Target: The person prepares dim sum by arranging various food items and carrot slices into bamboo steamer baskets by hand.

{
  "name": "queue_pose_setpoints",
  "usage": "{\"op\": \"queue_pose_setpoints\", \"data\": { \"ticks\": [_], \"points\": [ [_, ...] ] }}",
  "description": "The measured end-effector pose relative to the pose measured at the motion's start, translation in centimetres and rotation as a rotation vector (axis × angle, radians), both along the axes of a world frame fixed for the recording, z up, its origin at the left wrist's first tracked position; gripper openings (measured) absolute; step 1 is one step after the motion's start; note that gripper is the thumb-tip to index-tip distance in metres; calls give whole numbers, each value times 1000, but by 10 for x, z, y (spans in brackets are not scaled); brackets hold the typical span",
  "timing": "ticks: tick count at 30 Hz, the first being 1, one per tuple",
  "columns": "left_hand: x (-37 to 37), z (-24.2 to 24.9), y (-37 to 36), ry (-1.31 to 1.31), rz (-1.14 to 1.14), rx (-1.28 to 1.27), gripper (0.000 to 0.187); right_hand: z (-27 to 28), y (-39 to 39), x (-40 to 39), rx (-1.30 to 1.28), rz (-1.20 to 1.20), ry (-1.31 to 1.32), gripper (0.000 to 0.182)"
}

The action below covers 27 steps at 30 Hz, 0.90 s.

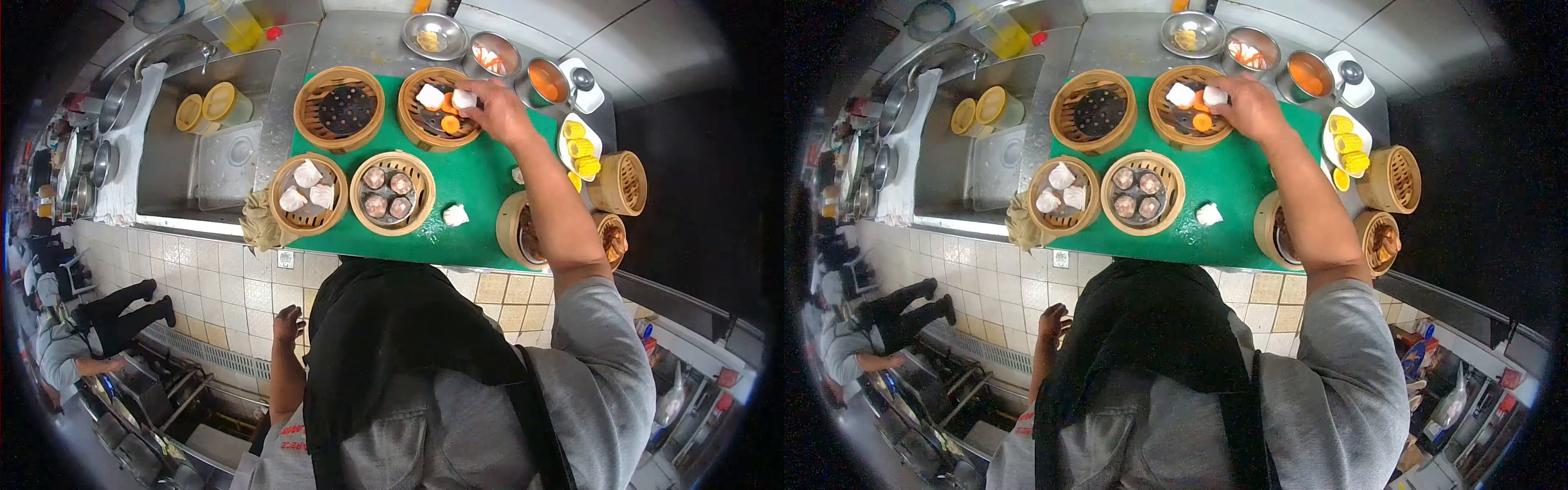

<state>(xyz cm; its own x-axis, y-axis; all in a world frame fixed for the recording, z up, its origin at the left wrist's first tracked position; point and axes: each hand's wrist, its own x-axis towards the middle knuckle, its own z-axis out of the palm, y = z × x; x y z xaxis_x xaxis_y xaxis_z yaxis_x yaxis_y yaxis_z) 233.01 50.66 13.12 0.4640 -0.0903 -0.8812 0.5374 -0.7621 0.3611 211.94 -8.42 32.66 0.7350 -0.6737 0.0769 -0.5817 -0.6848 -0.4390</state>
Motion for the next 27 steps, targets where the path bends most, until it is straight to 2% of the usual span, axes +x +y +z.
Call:
{"op": "queue_pose_setpoints", "data": {
  "ticks": [3, 8, 11, 13, 14, 15, 17, 18, 21, 24, 26, 27],
  "points": [
    [-1, -22, 23, 15, 3, -5, 44, 3, 3, 3, 30, -60, 35, 45],
    [1, -22, 25, 7, -31, -8, 44, 1, 5, 3, -39, -6, 66, 37],
    [3, -9, 12, 19, 22, -51, 46, 12, 17, -10, -160, 65, -76, 31],
    [3, -12, 9, 8, 43, -57, 45, 21, 45, -27, 191, 95, 131, 33],
    [3, -13, 9, -10, 65, -66, 44, 26, 68, -33, 220, 163, 290, 30],
    [1, -14, 9, -6, 67, -67, 44, 7, 82, -46, 185, 290, 342, 32],
    [-1, -13, 8, 7, 17, -77, 41, -2, 135, -55, 168, 385, 511, 48],
    [0, -13, 8, 11, -11, -80, 40, -12, 144, -60, 170, 370, 454, 50],
    [2, -15, 10, 14, -61, -34, 41, -21, 147, -64, 135, 294, 398, 40],
    [9, -23, 15, 27, -42, -32, 42, 5, 137, -58, 132, 58, 2, 36],
    [11, -21, 11, 38, -27, -47, 43, 10, 117, -47, 139, -120, -60, 35],
    [13, -18, 5, 42, -38, -20, 43, 13, 108, -40, 136, -120, -61, 35]
  ]
}}
